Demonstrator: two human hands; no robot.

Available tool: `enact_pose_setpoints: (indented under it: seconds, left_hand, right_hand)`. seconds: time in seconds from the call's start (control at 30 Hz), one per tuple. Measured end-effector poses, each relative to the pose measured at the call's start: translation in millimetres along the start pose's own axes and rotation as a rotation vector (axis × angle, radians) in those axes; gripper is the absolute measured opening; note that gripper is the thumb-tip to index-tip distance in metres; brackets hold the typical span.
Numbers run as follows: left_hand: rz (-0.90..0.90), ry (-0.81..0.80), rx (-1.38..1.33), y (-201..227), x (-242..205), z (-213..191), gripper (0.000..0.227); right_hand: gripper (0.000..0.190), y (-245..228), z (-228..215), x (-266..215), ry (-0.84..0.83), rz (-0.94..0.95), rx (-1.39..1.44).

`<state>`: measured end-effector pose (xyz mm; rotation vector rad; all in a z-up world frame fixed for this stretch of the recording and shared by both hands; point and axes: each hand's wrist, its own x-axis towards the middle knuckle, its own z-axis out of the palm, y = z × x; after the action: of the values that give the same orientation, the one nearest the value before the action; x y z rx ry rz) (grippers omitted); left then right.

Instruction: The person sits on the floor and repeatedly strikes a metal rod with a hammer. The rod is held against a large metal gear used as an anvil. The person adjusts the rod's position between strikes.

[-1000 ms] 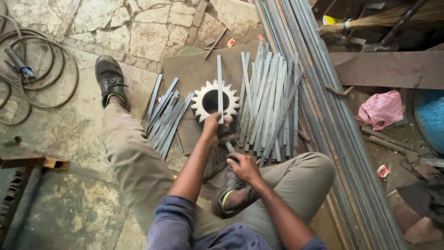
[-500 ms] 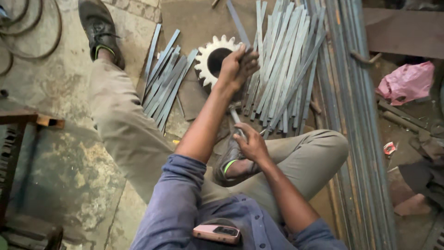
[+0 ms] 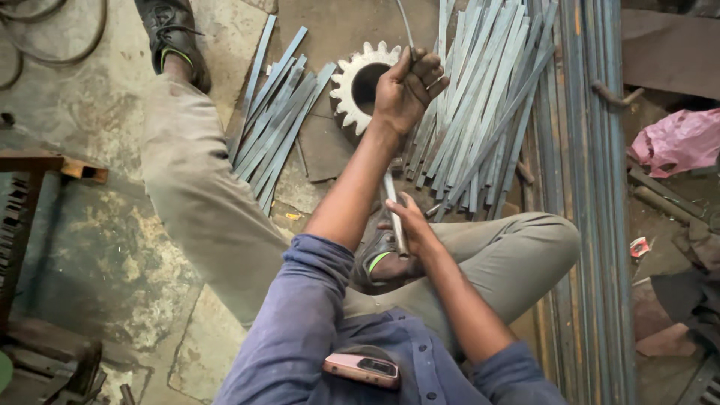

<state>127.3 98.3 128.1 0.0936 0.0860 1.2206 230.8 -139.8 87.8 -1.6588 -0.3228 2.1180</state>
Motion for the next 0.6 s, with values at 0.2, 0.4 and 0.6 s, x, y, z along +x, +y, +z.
enact_pose_setpoints:
  seconds: [0.2, 0.4, 0.6]
  left_hand:
    - [-0.144, -0.052, 0.064, 16, -10, 23, 0.060]
    - [-0.240, -0.004, 0.293, 34, -11, 13, 0.066]
    - [-0.243, 0.658, 0.760, 17, -46, -128, 0.026]
  right_hand:
    - [0.082, 40, -16, 42, 0.080, 0.056, 0.031]
    - [0.037, 65, -45, 90, 0.034, 0.209, 0.099]
    - [0.027, 52, -31, 35, 0.100, 0.048, 0.227]
